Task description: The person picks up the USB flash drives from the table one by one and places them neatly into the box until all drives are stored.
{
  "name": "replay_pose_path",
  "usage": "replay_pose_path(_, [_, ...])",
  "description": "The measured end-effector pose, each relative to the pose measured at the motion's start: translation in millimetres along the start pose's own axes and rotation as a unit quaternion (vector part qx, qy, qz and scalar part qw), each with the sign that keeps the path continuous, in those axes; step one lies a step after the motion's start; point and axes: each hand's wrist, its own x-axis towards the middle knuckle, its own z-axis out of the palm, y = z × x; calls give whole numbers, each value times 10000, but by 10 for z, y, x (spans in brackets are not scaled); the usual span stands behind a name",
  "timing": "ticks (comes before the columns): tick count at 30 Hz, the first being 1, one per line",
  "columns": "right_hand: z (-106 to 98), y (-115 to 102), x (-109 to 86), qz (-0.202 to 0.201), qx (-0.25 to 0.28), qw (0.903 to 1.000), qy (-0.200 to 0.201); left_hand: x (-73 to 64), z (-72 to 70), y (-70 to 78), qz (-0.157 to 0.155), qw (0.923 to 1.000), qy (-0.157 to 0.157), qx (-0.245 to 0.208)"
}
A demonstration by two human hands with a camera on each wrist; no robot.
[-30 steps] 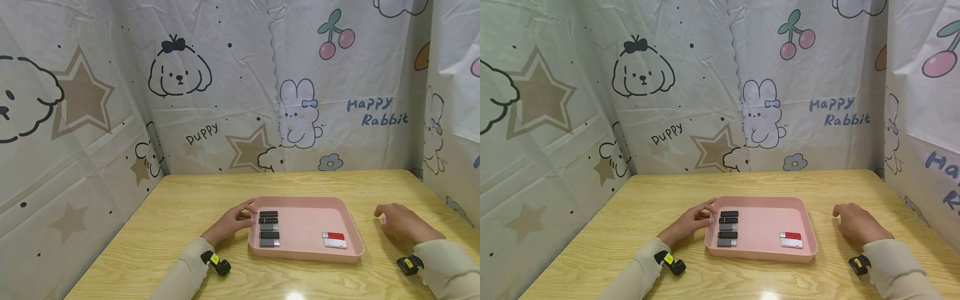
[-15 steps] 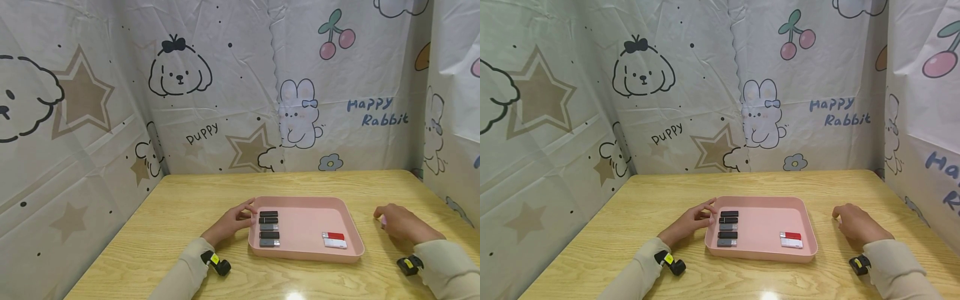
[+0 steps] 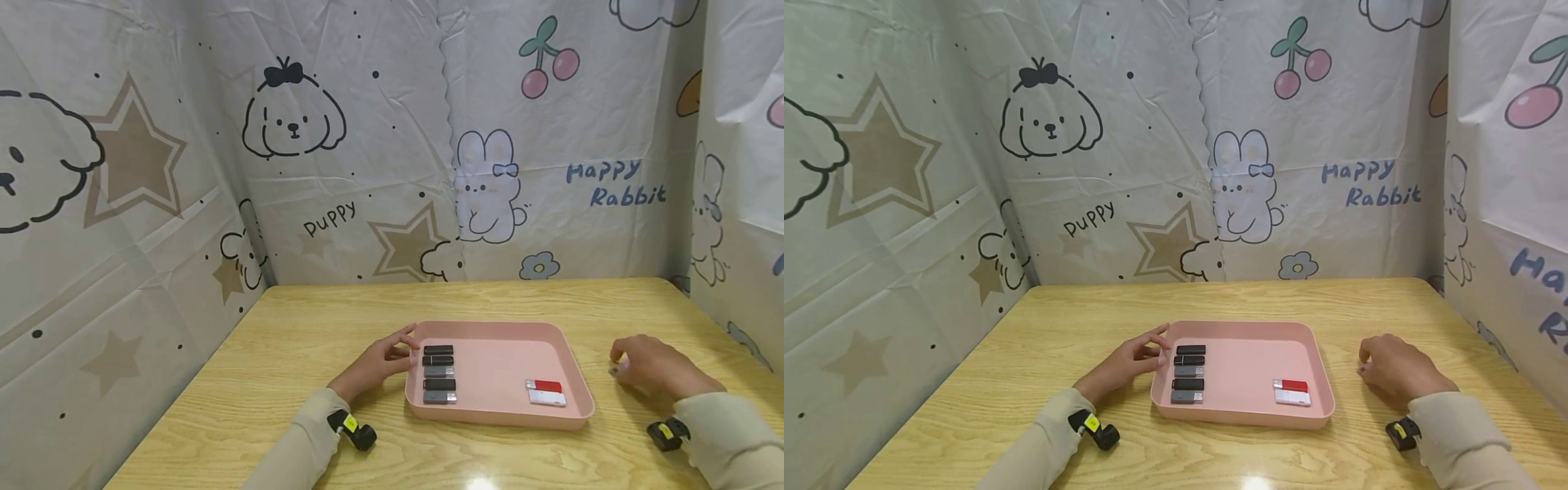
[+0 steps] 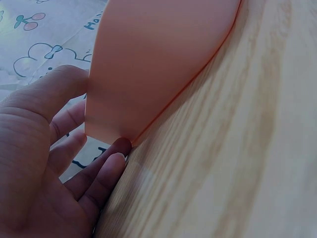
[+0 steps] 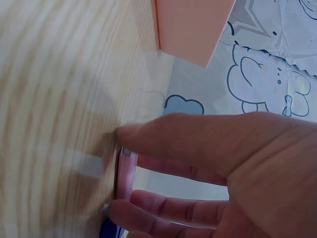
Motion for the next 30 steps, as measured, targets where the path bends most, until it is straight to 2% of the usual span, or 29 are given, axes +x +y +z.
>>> replay_pose_path(13, [29,-37,-39,269,-38,9996,-46,-9,17,-21,-62,10000,12,-67])
replay_pose_path(20, [17,-18,-47,141,-102,9998,59,5,16,-10,-38,9999,22,-125])
replay_pose_path(30, [29,-46,6,100,-113,9999,7,10,-4,2,-88,10000,-8,-35])
